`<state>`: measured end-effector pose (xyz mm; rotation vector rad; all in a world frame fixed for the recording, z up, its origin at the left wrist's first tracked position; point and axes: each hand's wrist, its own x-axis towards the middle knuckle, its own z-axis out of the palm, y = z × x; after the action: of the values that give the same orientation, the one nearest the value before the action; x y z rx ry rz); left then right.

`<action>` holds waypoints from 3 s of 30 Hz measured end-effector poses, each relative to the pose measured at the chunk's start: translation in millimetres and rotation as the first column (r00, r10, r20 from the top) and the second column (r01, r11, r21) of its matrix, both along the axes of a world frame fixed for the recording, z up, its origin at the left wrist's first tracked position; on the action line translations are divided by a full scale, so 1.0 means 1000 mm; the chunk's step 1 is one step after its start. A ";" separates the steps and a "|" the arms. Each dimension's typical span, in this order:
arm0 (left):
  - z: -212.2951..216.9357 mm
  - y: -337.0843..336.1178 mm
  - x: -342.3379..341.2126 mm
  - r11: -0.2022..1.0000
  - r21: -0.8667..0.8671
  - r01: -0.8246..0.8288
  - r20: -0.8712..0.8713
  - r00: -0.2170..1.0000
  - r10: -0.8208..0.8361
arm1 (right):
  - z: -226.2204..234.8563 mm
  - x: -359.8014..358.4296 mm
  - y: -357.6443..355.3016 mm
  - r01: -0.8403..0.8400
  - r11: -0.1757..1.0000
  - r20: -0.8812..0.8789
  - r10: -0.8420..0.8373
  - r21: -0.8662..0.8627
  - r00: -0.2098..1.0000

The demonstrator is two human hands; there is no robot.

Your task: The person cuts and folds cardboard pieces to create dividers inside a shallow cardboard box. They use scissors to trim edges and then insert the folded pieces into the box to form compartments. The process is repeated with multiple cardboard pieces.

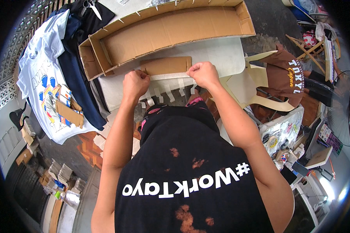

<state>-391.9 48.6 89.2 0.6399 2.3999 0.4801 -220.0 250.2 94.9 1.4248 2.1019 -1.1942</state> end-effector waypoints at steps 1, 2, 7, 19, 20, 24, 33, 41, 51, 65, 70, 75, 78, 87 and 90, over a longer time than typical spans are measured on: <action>0.000 0.000 -0.001 1.000 -0.001 0.003 -0.008 1.000 -0.003 | 0.000 -0.001 0.000 -0.001 1.000 0.004 0.001 -0.002 1.000; 0.000 0.001 -0.002 1.000 -0.005 -0.008 0.001 1.000 0.008 | 0.002 -0.001 -0.001 -0.006 1.000 0.004 0.006 0.006 1.000; -0.001 -0.005 -0.006 1.000 -0.013 0.014 -0.121 0.992 -0.016 | -0.001 -0.001 -0.001 -0.003 1.000 -0.003 0.003 0.005 1.000; 0.014 0.007 0.092 0.844 0.026 0.535 -0.532 0.722 -0.442 | 0.001 -0.002 0.002 -0.015 1.000 0.004 0.015 -0.020 1.000; 0.010 0.016 0.099 0.837 0.003 0.547 -0.533 0.709 -0.461 | 0.000 -0.002 0.002 -0.019 1.000 0.003 0.019 -0.009 1.000; 0.001 0.013 0.100 0.838 -0.075 0.541 -0.587 0.655 -0.476 | 0.002 -0.002 0.002 -0.029 1.000 -0.004 0.029 0.008 1.000; 0.018 -0.033 0.052 0.880 -0.233 0.414 -0.588 0.660 -0.467 | 0.000 -0.003 0.005 -0.011 1.000 0.025 0.012 -0.020 1.000; 0.016 -0.025 0.042 0.873 -0.168 0.457 -0.584 0.667 -0.462 | -0.003 -0.001 0.006 -0.010 1.000 -0.011 0.010 -0.019 1.000; 0.003 -0.023 0.018 0.781 -0.036 0.623 -0.552 0.639 -0.535 | -0.015 0.099 0.042 0.338 0.941 -0.216 -0.324 0.032 0.921; 0.010 0.006 0.016 0.734 -0.274 0.621 -0.480 0.573 -0.664 | 0.009 0.560 -0.033 0.643 0.077 -0.121 -0.959 0.762 0.257; 0.028 0.006 0.000 0.746 -0.369 0.554 -0.460 0.588 -0.665 | -0.040 0.531 0.007 0.628 0.224 -0.098 -0.895 0.746 0.436; 0.008 0.031 0.003 0.740 -0.099 0.666 -0.496 0.612 -0.617 | -0.041 0.562 0.013 0.501 0.410 0.133 -0.857 0.762 0.499; 0.015 0.020 0.017 0.797 0.096 0.596 -0.506 0.719 -0.477 | -0.050 0.598 0.010 0.550 0.381 0.045 -0.849 0.743 0.527; -0.003 0.040 0.045 0.811 0.210 0.545 -0.536 0.758 -0.371 | 0.008 0.284 -0.082 -0.015 0.447 -0.427 -0.844 -0.894 0.324; -0.006 0.045 0.047 0.856 0.051 0.515 -0.509 0.751 -0.422 | -0.010 0.218 -0.116 0.009 0.710 -0.409 -0.417 -0.704 0.812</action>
<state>-344.6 94.1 82.7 1.5724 2.5105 0.3545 -1.6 134.2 84.9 1.0580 1.4611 -2.4018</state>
